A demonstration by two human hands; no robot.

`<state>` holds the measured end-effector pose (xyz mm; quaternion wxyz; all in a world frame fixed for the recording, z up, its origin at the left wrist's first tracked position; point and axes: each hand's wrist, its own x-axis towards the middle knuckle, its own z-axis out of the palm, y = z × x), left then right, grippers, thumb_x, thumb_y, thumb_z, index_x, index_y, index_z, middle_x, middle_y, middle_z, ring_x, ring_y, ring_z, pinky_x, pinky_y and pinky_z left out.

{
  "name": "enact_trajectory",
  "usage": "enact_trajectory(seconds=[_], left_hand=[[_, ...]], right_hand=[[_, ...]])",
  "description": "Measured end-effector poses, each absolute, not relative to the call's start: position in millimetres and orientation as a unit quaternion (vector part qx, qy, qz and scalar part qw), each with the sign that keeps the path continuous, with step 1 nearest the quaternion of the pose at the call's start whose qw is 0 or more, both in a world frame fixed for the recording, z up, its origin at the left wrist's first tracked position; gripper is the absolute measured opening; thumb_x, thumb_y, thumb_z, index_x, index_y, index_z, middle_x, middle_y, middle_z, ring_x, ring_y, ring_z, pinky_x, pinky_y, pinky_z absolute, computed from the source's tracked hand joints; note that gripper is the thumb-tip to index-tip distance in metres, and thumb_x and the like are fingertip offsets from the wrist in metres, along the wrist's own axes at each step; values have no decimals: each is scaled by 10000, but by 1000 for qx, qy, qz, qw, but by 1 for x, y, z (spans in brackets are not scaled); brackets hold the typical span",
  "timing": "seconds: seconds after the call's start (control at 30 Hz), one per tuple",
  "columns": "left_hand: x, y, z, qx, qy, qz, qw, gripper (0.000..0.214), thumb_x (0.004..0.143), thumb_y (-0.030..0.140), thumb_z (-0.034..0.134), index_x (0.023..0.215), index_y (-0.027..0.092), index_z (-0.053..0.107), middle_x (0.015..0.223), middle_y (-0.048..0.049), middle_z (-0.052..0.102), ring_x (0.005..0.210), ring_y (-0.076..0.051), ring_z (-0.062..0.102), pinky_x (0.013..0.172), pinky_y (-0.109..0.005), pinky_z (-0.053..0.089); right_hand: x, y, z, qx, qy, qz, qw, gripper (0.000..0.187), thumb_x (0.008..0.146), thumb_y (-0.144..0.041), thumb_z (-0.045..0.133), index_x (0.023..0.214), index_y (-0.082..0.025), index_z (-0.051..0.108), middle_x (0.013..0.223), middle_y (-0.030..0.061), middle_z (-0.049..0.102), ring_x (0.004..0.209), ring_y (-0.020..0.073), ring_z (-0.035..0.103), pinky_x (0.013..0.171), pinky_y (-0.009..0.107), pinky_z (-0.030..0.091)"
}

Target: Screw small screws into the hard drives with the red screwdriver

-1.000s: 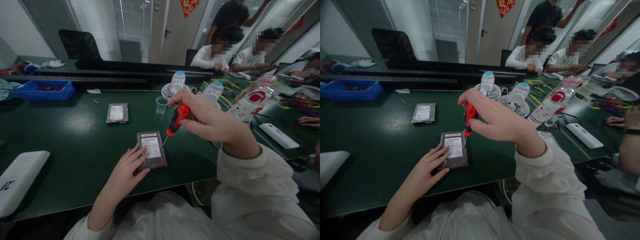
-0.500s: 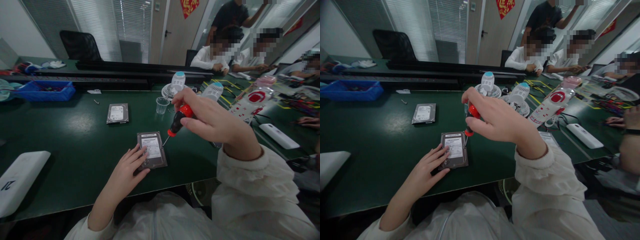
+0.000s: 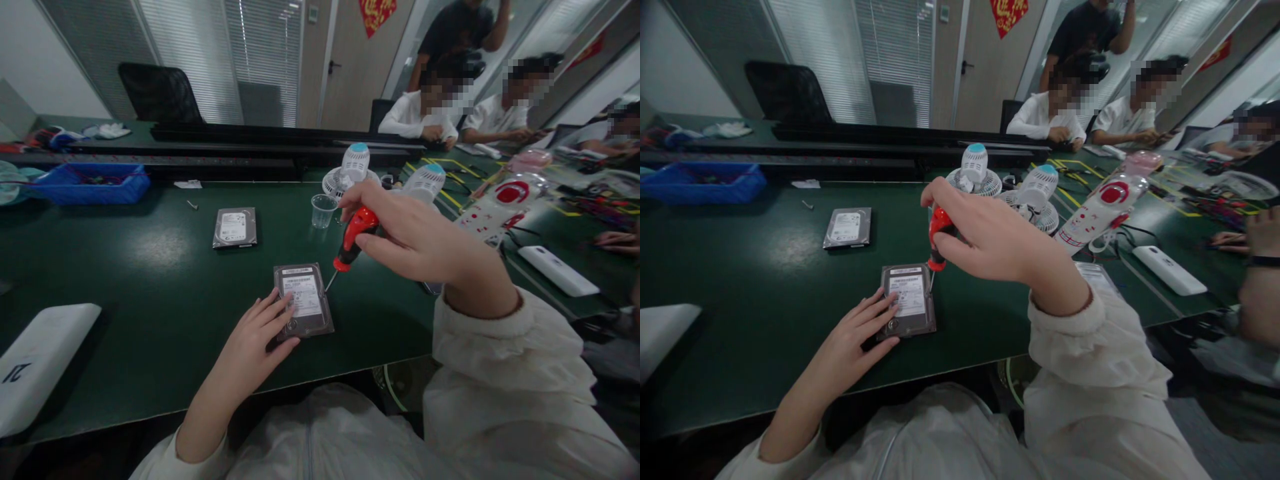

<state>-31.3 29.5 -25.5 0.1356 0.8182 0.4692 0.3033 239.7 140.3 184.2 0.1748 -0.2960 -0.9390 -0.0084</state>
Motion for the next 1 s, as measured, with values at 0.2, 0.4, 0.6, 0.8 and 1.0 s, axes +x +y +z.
enact_trajectory(seconds=[0.2, 0.4, 0.6, 0.8, 1.0], left_hand=[[-31, 29, -26, 822, 467, 303, 120, 500, 1017, 281, 708, 1513, 251, 650, 1634, -111, 585, 1552, -378, 507, 1220, -693, 472], [-32, 29, -26, 821, 460, 312, 127, 520, 1017, 269, 709, 1532, 274, 634, 1639, -106, 580, 1561, -371, 499, 1224, -692, 467], [-32, 30, -26, 821, 463, 308, 128, 507, 1025, 289, 700, 1528, 274, 636, 1638, -98, 584, 1558, -366, 505, 1226, -686, 471], [-30, 29, -26, 821, 470, 301, 118, 486, 1021, 284, 700, 1504, 246, 652, 1631, -108, 588, 1558, -377, 500, 1224, -698, 466], [-30, 29, -24, 821, 467, 300, 131, 498, 1014, 271, 707, 1508, 236, 651, 1633, -125, 580, 1562, -383, 492, 1226, -716, 449]], right_hand=[[237, 141, 184, -271, -945, 21, 184, 287, 992, -363, 593, 1229, -202, 596, 853, -13, 644, 693, 155, 572, 683, 305, 408], [237, 140, 182, -306, -933, -36, 184, 299, 988, -459, 612, 1139, -202, 636, 784, -11, 625, 663, 169, 559, 659, 313, 359], [241, 144, 183, -237, -950, 82, 187, 406, 877, -207, 614, 1280, -195, 575, 992, 7, 708, 758, 150, 628, 711, 294, 448], [237, 146, 178, -227, -944, 80, 226, 243, 953, -271, 656, 1176, -192, 598, 868, -39, 648, 649, 98, 529, 654, 268, 394], [238, 144, 174, -224, -938, 46, 262, 245, 927, -278, 681, 1147, -206, 601, 907, -32, 645, 673, 98, 536, 658, 262, 426]])
